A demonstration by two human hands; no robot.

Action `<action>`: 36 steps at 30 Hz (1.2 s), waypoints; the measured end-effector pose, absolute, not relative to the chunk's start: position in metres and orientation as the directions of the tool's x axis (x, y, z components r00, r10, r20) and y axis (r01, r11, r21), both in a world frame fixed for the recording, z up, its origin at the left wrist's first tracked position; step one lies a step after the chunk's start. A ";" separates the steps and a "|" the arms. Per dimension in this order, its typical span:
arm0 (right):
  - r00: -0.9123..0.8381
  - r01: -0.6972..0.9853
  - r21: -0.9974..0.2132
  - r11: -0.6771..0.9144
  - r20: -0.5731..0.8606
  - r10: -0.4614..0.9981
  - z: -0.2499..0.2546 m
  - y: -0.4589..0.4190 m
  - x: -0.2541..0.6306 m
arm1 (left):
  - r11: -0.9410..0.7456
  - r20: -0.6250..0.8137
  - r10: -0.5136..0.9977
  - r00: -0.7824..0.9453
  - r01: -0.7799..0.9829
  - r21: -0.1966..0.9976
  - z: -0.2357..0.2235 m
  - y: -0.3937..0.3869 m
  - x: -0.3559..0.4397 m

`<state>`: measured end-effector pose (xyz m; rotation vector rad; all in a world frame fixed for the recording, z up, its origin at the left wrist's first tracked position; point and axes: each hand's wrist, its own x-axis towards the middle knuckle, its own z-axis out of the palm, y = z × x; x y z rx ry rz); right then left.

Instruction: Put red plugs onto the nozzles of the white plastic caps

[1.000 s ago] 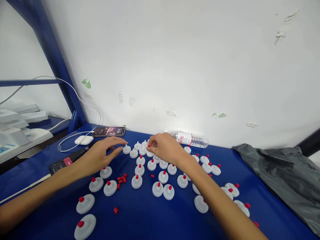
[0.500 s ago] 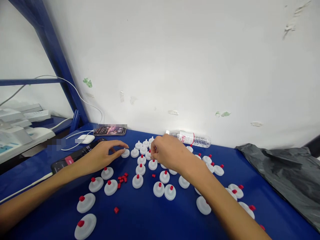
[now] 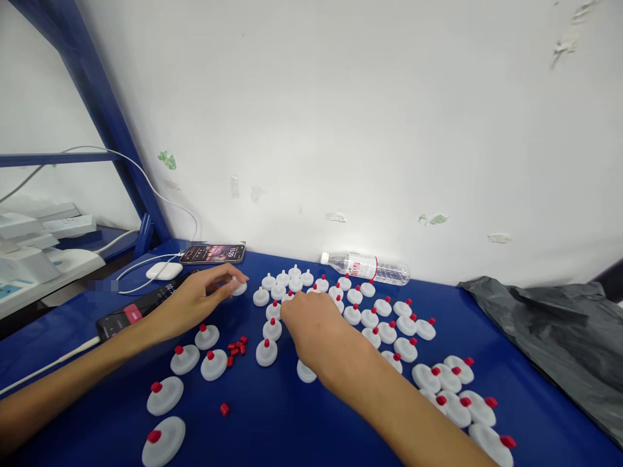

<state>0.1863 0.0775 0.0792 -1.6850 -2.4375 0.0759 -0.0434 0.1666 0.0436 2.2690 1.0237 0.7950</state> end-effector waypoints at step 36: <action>-0.269 0.607 -0.430 0.668 0.680 0.682 0.067 0.092 0.159 | 0.039 0.059 0.712 0.699 -0.124 0.991 0.069 0.135 -0.035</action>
